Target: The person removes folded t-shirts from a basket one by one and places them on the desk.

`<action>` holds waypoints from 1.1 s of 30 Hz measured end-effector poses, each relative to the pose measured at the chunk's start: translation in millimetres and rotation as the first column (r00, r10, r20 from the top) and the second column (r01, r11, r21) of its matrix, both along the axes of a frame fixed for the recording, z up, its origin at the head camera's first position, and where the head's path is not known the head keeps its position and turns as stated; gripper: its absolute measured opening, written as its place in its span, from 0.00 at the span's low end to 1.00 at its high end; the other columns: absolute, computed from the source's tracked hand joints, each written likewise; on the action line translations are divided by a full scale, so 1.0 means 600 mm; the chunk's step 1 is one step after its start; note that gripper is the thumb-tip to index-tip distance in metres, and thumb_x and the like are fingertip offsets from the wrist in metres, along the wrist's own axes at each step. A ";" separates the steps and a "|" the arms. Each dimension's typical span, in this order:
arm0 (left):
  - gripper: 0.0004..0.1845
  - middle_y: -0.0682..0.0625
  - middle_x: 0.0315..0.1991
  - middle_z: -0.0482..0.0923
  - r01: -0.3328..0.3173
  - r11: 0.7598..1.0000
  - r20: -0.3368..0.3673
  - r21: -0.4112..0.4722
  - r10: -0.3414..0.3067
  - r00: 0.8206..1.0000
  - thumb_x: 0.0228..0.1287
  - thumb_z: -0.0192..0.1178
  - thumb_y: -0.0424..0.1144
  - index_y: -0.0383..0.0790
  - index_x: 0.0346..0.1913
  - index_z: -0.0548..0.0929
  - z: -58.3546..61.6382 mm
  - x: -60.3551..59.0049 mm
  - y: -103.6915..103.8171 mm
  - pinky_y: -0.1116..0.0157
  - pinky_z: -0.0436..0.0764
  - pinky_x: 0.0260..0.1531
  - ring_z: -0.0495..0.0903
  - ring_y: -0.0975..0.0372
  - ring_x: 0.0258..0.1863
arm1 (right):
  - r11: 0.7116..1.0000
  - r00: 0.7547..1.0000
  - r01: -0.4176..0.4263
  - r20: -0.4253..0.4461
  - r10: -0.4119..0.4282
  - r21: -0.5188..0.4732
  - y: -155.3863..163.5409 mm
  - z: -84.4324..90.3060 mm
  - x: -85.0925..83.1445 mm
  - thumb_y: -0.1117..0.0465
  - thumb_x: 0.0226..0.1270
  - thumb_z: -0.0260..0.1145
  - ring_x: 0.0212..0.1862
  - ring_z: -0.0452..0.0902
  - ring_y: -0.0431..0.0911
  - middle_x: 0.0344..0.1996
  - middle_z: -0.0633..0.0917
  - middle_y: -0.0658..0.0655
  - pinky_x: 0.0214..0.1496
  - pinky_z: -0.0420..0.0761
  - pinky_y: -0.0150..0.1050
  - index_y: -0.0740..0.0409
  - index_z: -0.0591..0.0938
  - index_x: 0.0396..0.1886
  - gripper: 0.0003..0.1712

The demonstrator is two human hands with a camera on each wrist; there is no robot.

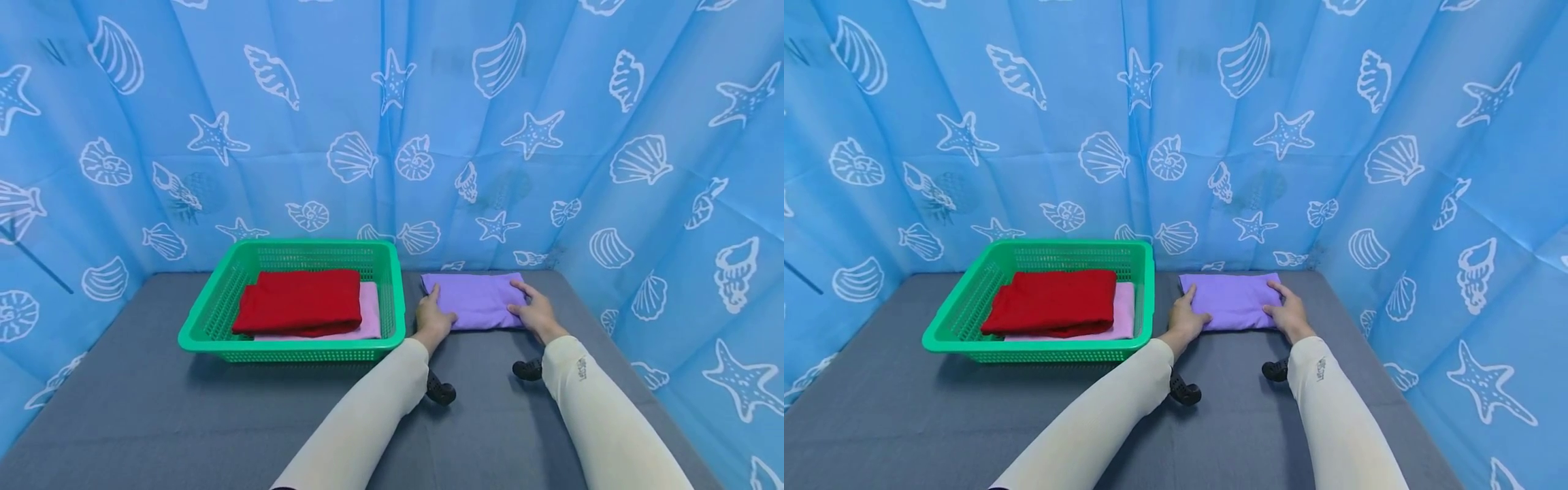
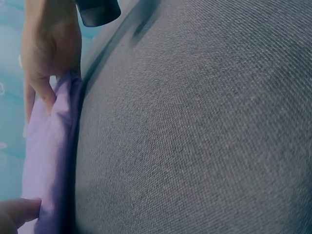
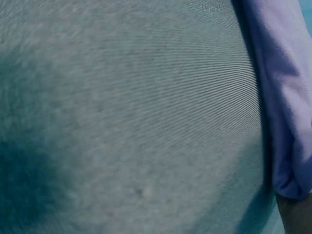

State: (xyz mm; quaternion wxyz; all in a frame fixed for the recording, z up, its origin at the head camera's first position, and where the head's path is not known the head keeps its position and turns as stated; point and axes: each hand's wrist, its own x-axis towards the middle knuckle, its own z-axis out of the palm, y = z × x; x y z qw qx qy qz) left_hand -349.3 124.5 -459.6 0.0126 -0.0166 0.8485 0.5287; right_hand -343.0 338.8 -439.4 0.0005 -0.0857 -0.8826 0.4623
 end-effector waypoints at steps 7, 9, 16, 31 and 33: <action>0.42 0.34 0.72 0.60 0.003 0.999 0.028 0.035 -0.004 1.000 0.58 0.66 0.30 0.42 0.76 0.61 0.009 0.019 0.002 0.53 0.67 0.68 0.60 0.46 0.72 | 0.997 1.000 -0.008 0.022 0.006 0.076 0.001 -0.006 0.010 0.67 0.74 0.55 0.75 0.41 0.69 0.75 0.50 0.73 0.74 0.47 0.63 0.61 0.56 0.77 0.35; 0.41 0.35 0.72 0.61 -0.001 0.999 0.025 0.042 0.000 1.000 0.58 0.65 0.31 0.42 0.76 0.62 0.012 0.023 0.001 0.53 0.66 0.68 0.61 0.46 0.72 | 0.989 0.999 -0.031 -0.002 0.032 0.146 0.003 -0.007 0.013 0.66 0.74 0.56 0.74 0.44 0.71 0.74 0.52 0.75 0.74 0.50 0.64 0.64 0.58 0.76 0.34; 0.38 0.38 0.72 0.62 -0.003 0.991 0.066 0.132 -0.006 0.998 0.62 0.62 0.33 0.45 0.75 0.63 0.020 0.045 -0.008 0.50 0.66 0.68 0.61 0.47 0.72 | 0.961 0.993 -0.025 -0.105 0.056 0.277 0.001 -0.010 0.031 0.64 0.73 0.57 0.66 0.60 0.73 0.67 0.60 0.81 0.67 0.62 0.65 0.71 0.63 0.72 0.31; 0.31 0.38 0.68 0.64 0.012 0.977 0.074 0.212 -0.029 0.997 0.61 0.62 0.41 0.43 0.68 0.71 0.046 0.123 -0.031 0.47 0.68 0.64 0.64 0.45 0.68 | 0.994 0.932 0.106 -0.346 -0.106 -0.018 -0.070 0.030 0.072 0.67 0.74 0.58 0.65 0.70 0.63 0.64 0.73 0.71 0.68 0.68 0.53 0.68 0.70 0.68 0.25; 0.31 0.37 0.68 0.65 0.067 0.973 0.052 0.219 -0.080 0.995 0.63 0.61 0.42 0.43 0.69 0.69 0.051 0.133 -0.036 0.46 0.68 0.63 0.65 0.45 0.68 | 0.994 0.925 0.089 -0.363 -0.108 -0.069 -0.088 0.035 0.082 0.67 0.74 0.58 0.64 0.72 0.61 0.64 0.74 0.70 0.67 0.70 0.47 0.68 0.71 0.67 0.24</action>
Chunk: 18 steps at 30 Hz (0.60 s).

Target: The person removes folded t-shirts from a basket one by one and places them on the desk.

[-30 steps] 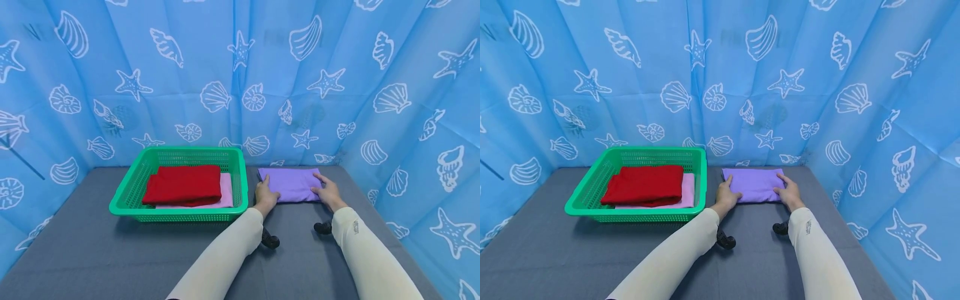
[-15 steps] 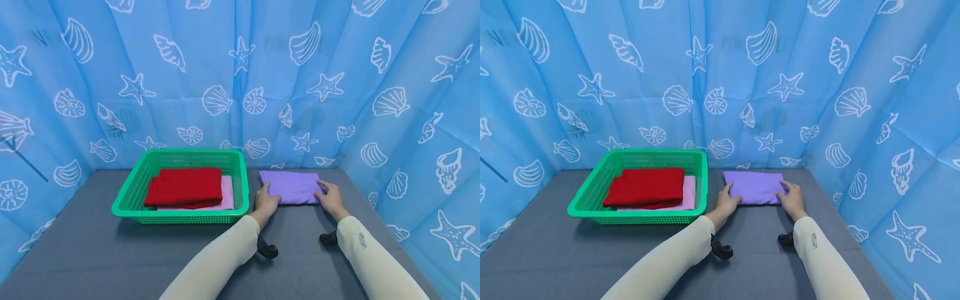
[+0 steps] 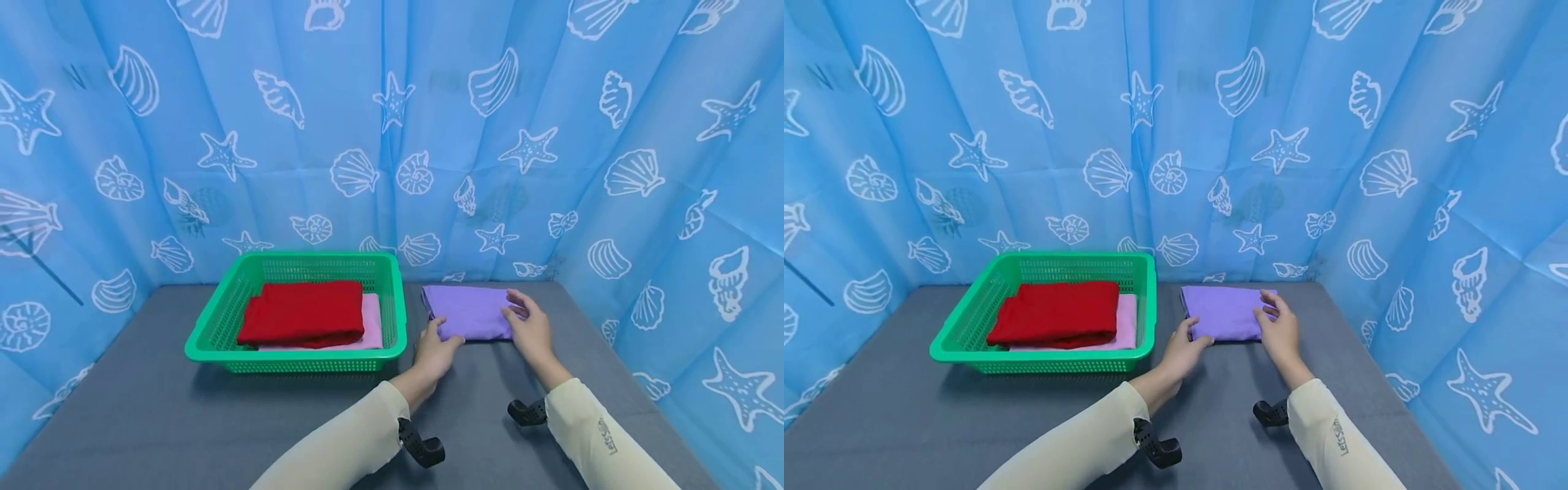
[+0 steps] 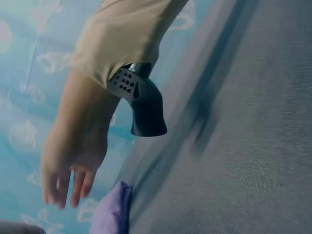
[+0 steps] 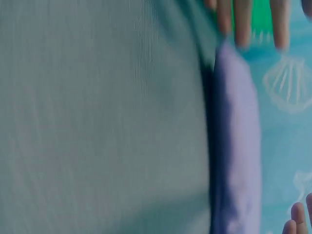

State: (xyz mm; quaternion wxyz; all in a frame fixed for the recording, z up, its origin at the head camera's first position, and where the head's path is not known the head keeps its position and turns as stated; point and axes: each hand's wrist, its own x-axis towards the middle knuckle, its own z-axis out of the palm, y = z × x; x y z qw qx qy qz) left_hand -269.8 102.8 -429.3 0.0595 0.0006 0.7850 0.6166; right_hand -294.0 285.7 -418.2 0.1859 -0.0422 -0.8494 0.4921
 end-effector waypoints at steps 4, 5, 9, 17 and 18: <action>0.33 0.38 0.67 0.68 0.137 0.991 -0.081 0.001 -0.136 0.987 0.66 0.60 0.43 0.42 0.72 0.65 0.006 0.021 -0.014 0.45 0.70 0.62 0.68 0.45 0.67 | 0.998 0.999 -0.030 -0.047 0.027 -0.062 -0.037 0.006 0.025 0.66 0.74 0.57 0.63 0.74 0.59 0.61 0.77 0.68 0.59 0.72 0.26 0.67 0.72 0.65 0.22; 0.33 0.38 0.66 0.69 0.163 0.987 -0.103 -0.002 -0.163 0.981 0.67 0.60 0.43 0.43 0.73 0.64 0.008 0.026 -0.018 0.45 0.70 0.62 0.68 0.45 0.66 | 0.997 0.998 -0.036 -0.060 0.031 -0.073 -0.045 0.008 0.032 0.66 0.74 0.57 0.62 0.74 0.59 0.61 0.77 0.67 0.57 0.71 0.23 0.67 0.73 0.65 0.22; 0.29 0.44 0.64 0.73 0.226 0.974 -0.185 -0.005 -0.223 0.957 0.70 0.58 0.42 0.45 0.72 0.65 0.023 0.050 -0.037 0.47 0.71 0.62 0.71 0.49 0.65 | 0.990 0.992 -0.068 -0.115 0.054 -0.124 -0.073 0.016 0.058 0.65 0.75 0.57 0.61 0.74 0.57 0.59 0.79 0.66 0.52 0.68 0.16 0.66 0.73 0.64 0.21; 0.22 0.48 0.59 0.77 0.242 0.969 -0.338 0.056 -0.210 0.917 0.71 0.56 0.38 0.46 0.66 0.71 0.040 0.085 -0.078 0.49 0.73 0.61 0.75 0.55 0.60 | 0.970 0.984 -0.161 -0.107 0.143 -0.181 -0.121 0.024 0.102 0.59 0.77 0.56 0.59 0.74 0.42 0.60 0.78 0.60 0.54 0.70 0.19 0.61 0.72 0.66 0.22; 0.21 0.48 0.59 0.77 0.232 0.971 -0.356 0.066 -0.194 0.914 0.71 0.56 0.38 0.46 0.66 0.72 0.042 0.085 -0.084 0.51 0.74 0.61 0.76 0.55 0.59 | 0.965 0.981 -0.175 -0.115 0.155 -0.193 -0.126 0.026 0.104 0.59 0.77 0.56 0.58 0.75 0.40 0.59 0.78 0.61 0.55 0.70 0.19 0.61 0.72 0.66 0.22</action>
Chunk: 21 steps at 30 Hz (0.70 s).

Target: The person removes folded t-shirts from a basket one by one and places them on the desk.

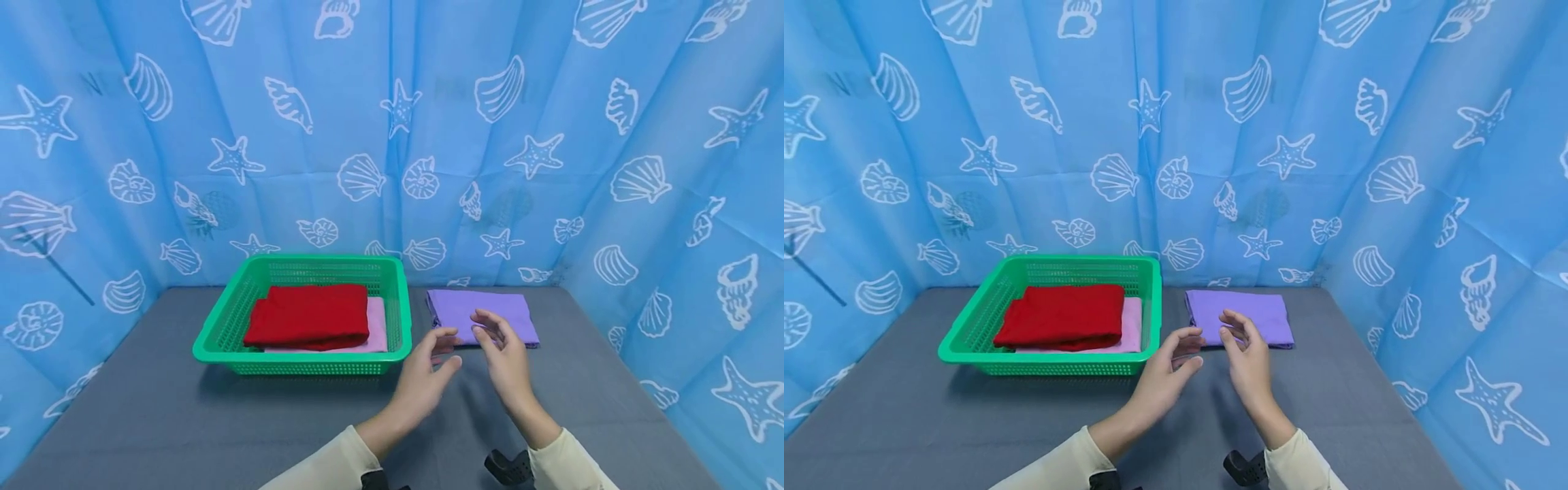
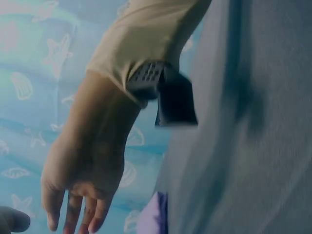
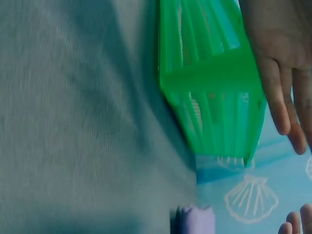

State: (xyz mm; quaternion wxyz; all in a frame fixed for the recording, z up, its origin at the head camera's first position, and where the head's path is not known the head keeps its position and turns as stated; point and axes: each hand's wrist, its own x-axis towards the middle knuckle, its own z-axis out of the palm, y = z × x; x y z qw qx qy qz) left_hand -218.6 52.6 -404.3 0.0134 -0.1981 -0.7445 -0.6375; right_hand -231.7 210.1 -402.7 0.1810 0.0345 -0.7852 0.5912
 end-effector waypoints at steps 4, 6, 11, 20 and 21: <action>0.19 0.50 0.59 0.77 -0.088 0.995 -0.038 0.050 0.090 0.995 0.71 0.56 0.35 0.47 0.63 0.73 0.001 -0.003 -0.023 0.57 0.78 0.58 0.78 0.57 0.57 | 0.996 0.998 -0.065 -0.018 0.064 -0.059 -0.023 0.003 0.006 0.62 0.77 0.55 0.53 0.77 0.31 0.59 0.78 0.64 0.55 0.74 0.21 0.64 0.73 0.65 0.21; 0.18 0.50 0.59 0.76 -0.133 0.988 -0.039 0.074 0.136 0.990 0.72 0.56 0.34 0.47 0.62 0.74 -0.001 -0.005 -0.033 0.58 0.79 0.56 0.79 0.58 0.57 | 0.992 0.996 -0.093 -0.023 0.091 -0.082 -0.035 0.004 0.004 0.64 0.76 0.55 0.52 0.77 0.30 0.58 0.78 0.65 0.55 0.75 0.22 0.65 0.73 0.64 0.20; 0.17 0.46 0.60 0.75 -0.181 0.974 -0.057 0.139 0.191 0.980 0.72 0.55 0.33 0.43 0.61 0.75 -0.003 -0.008 -0.054 0.56 0.80 0.55 0.79 0.55 0.56 | 0.983 0.990 -0.140 -0.032 0.137 -0.117 -0.065 0.010 -0.001 0.67 0.75 0.56 0.51 0.79 0.35 0.57 0.79 0.67 0.51 0.77 0.25 0.67 0.73 0.64 0.20; 0.16 0.45 0.59 0.75 -0.239 0.961 -0.093 0.136 0.253 0.963 0.72 0.56 0.34 0.41 0.60 0.75 0.004 -0.019 -0.100 0.56 0.79 0.56 0.80 0.52 0.56 | 0.961 0.972 -0.234 -0.017 0.234 -0.148 -0.121 0.026 -0.015 0.67 0.74 0.57 0.58 0.78 0.59 0.56 0.79 0.69 0.57 0.79 0.35 0.65 0.73 0.63 0.20; 0.16 0.45 0.59 0.75 -0.248 0.960 -0.094 0.131 0.261 0.961 0.71 0.57 0.34 0.41 0.60 0.74 0.005 -0.019 -0.106 0.56 0.79 0.56 0.80 0.52 0.56 | 0.956 0.968 -0.251 -0.011 0.252 -0.149 -0.127 0.028 -0.018 0.67 0.74 0.57 0.59 0.77 0.60 0.56 0.79 0.69 0.58 0.79 0.36 0.65 0.73 0.64 0.20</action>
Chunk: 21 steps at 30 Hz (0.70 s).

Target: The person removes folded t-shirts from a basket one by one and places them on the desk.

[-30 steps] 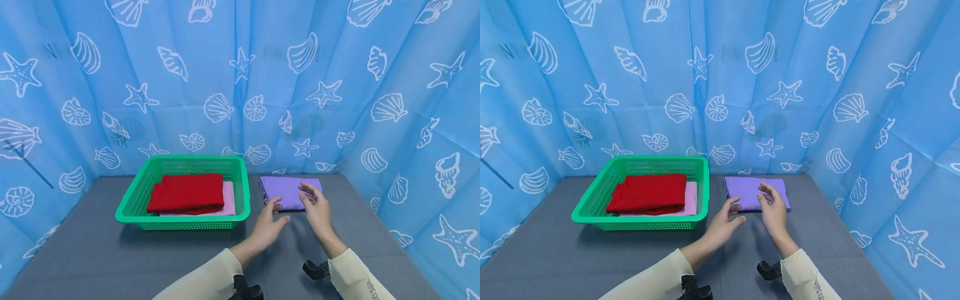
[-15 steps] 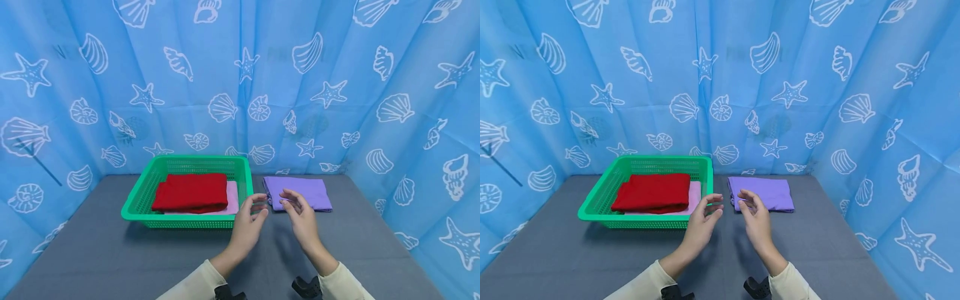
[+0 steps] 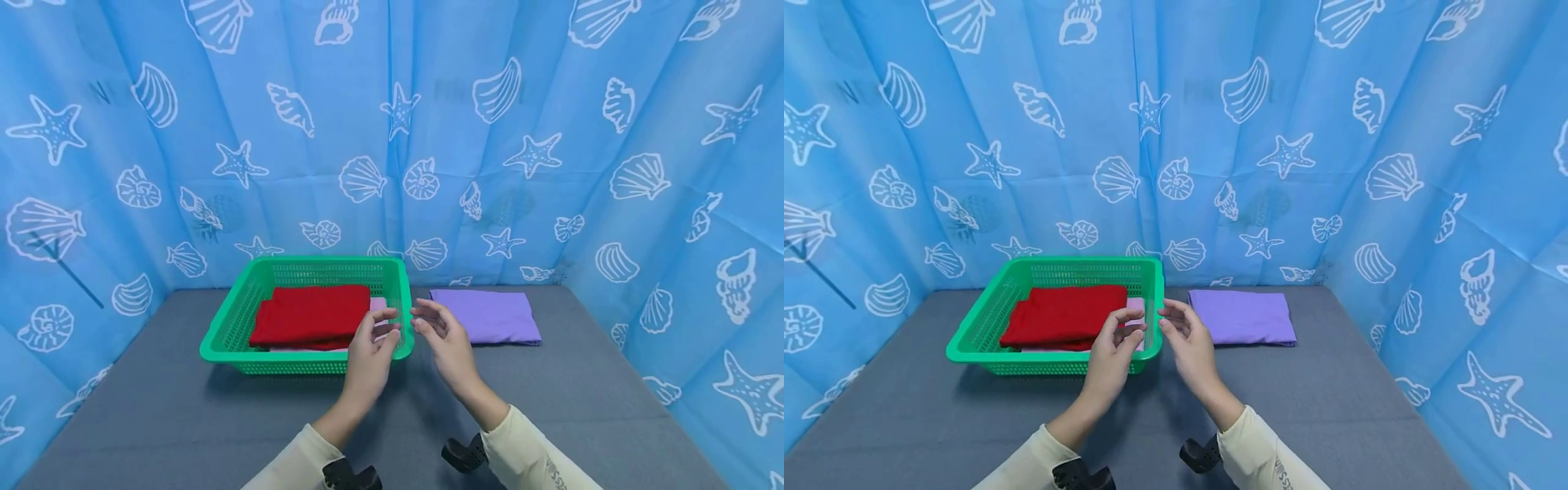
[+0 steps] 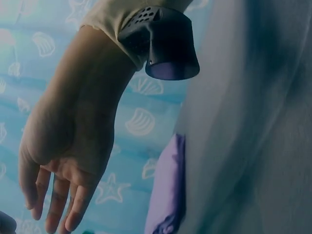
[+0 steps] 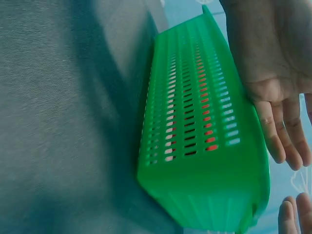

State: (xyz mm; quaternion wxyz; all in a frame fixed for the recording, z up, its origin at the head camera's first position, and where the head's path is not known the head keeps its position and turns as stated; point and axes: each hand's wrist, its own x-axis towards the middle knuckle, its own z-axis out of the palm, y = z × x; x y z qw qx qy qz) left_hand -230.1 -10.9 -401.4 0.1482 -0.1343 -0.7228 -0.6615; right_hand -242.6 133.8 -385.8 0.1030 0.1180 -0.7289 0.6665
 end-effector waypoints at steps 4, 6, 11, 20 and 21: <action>0.18 0.48 0.60 0.75 -0.039 0.999 0.012 -0.019 0.039 0.999 0.70 0.59 0.34 0.42 0.60 0.74 0.004 -0.005 -0.025 0.57 0.80 0.55 0.80 0.52 0.56 | 0.998 0.998 -0.059 0.029 0.059 0.011 -0.024 0.007 -0.015 0.66 0.74 0.58 0.60 0.76 0.61 0.57 0.79 0.67 0.59 0.79 0.42 0.62 0.72 0.65 0.22; 0.19 0.49 0.60 0.74 -0.052 0.998 0.022 -0.036 0.053 0.998 0.69 0.60 0.35 0.43 0.60 0.74 0.006 -0.007 -0.037 0.57 0.81 0.55 0.79 0.53 0.57 | 0.997 0.996 -0.075 0.053 0.074 0.012 -0.034 0.009 -0.025 0.65 0.74 0.58 0.61 0.76 0.60 0.57 0.80 0.66 0.61 0.78 0.44 0.61 0.73 0.66 0.22; 0.21 0.48 0.61 0.73 -0.084 0.993 0.050 -0.083 0.088 0.995 0.67 0.63 0.37 0.45 0.61 0.74 0.015 -0.015 -0.072 0.55 0.81 0.53 0.78 0.52 0.57 | 0.994 0.986 -0.111 0.129 0.110 0.000 -0.056 0.013 -0.048 0.60 0.75 0.58 0.63 0.75 0.57 0.58 0.80 0.62 0.65 0.73 0.50 0.57 0.72 0.67 0.23; 0.22 0.48 0.66 0.68 -0.096 0.978 0.185 -0.184 0.130 0.974 0.71 0.58 0.41 0.45 0.65 0.71 0.030 -0.049 -0.142 0.50 0.78 0.55 0.73 0.49 0.63 | 0.991 0.962 -0.129 0.238 0.131 -0.022 -0.076 0.021 -0.086 0.58 0.75 0.59 0.67 0.70 0.56 0.64 0.75 0.64 0.71 0.66 0.51 0.56 0.69 0.70 0.26; 0.21 0.48 0.66 0.68 -0.094 0.977 0.196 -0.192 0.132 0.972 0.72 0.57 0.41 0.44 0.65 0.71 0.032 -0.055 -0.149 0.50 0.78 0.54 0.73 0.49 0.63 | 0.991 0.961 -0.132 0.244 0.129 -0.004 -0.079 0.022 -0.089 0.57 0.75 0.59 0.67 0.70 0.56 0.64 0.75 0.65 0.71 0.66 0.52 0.56 0.69 0.70 0.26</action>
